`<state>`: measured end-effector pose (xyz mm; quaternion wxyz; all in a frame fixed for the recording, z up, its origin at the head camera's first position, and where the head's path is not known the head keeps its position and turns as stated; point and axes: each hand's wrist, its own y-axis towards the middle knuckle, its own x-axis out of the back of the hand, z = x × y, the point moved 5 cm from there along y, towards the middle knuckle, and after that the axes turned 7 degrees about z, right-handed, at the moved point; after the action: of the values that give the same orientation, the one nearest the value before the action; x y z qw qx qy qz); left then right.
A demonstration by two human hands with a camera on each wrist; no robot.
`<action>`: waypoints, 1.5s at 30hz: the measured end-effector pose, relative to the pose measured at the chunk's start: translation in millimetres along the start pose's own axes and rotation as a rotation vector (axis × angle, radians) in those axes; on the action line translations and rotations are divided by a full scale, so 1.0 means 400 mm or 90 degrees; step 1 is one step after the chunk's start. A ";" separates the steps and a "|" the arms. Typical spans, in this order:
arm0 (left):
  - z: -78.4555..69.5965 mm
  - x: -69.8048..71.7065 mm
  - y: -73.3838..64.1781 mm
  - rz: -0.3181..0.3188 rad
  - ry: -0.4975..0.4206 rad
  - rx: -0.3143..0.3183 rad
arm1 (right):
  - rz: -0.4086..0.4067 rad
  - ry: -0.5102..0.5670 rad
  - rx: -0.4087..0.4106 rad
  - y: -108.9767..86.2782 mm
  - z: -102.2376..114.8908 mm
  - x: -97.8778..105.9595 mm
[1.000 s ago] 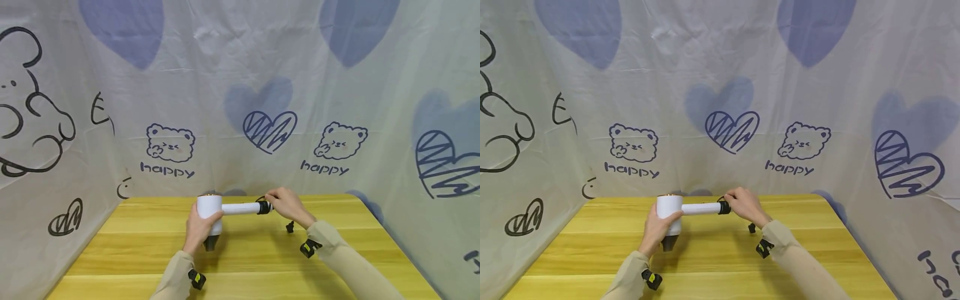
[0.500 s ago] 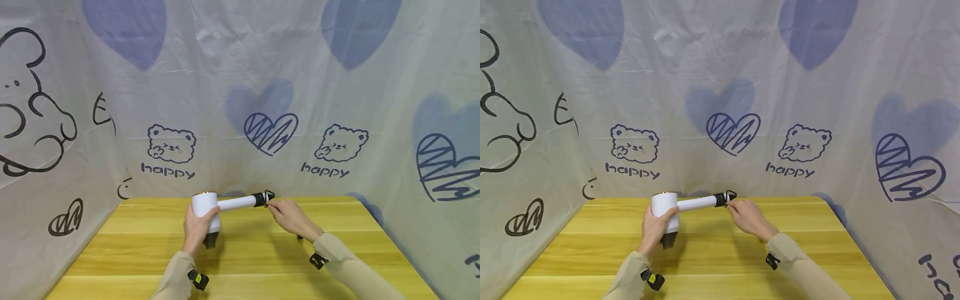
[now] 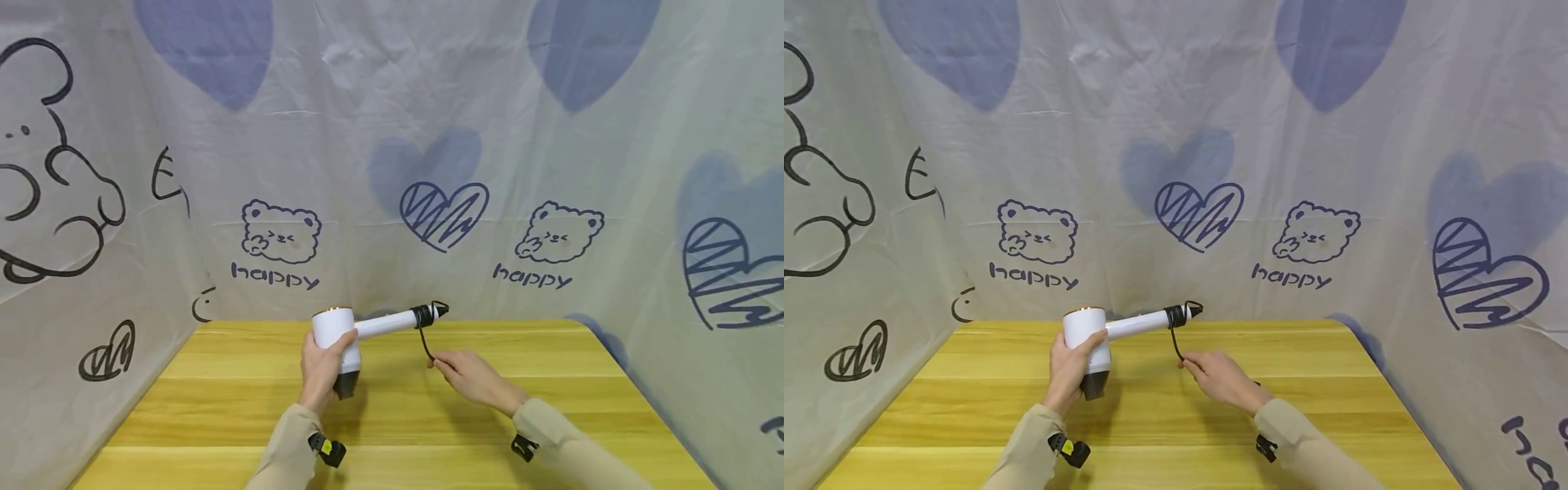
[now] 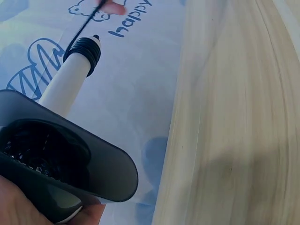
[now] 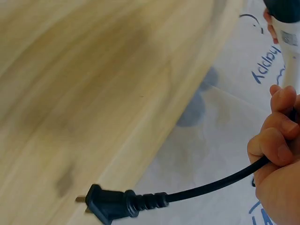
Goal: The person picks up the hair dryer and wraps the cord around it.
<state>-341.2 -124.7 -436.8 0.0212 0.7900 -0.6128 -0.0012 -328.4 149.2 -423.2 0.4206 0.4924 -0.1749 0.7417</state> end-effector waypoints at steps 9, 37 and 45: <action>0.010 -0.012 0.004 0.042 -0.093 0.020 | 0.065 0.180 -0.023 0.007 -0.063 -0.042; 0.020 -0.031 -0.009 0.220 -0.060 0.038 | -0.074 0.145 -0.086 0.065 -0.174 0.069; -0.001 -0.023 -0.013 0.267 -0.013 0.011 | -0.046 0.118 -0.112 0.087 -0.163 0.132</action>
<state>-338.4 -114.4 -436.9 0.0079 0.6451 -0.7640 0.0005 -402.8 196.7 -401.2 0.5030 0.3887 -0.1818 0.7502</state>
